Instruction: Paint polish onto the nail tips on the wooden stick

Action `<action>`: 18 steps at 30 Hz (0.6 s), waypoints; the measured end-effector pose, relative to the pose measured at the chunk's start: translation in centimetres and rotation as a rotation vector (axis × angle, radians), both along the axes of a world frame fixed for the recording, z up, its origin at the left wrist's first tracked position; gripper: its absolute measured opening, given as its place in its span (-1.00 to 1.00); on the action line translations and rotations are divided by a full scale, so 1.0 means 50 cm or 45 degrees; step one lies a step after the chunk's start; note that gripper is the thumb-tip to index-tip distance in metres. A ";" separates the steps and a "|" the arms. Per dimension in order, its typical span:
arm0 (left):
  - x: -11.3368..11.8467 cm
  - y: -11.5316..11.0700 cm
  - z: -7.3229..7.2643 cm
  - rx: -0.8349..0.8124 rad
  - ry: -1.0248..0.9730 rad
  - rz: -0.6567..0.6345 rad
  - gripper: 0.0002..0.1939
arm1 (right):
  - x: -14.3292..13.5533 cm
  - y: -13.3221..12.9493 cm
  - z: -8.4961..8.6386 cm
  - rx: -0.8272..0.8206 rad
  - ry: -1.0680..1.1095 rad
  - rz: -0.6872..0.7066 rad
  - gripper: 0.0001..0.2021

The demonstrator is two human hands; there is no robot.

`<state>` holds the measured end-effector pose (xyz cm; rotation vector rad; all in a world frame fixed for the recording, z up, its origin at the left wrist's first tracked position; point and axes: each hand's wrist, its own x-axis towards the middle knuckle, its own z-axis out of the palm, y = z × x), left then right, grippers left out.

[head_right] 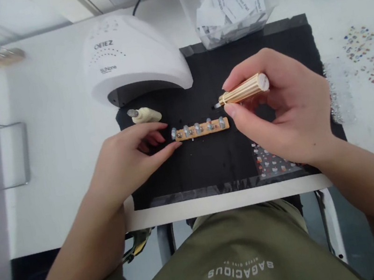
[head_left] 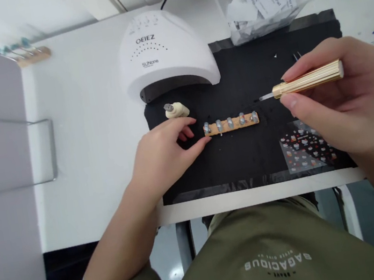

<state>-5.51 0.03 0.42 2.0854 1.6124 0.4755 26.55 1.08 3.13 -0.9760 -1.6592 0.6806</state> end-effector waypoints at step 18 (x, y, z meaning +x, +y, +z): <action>0.027 0.000 -0.002 -0.066 -0.513 -0.006 -0.80 | 0.005 0.003 -0.009 0.009 0.086 -0.118 -0.93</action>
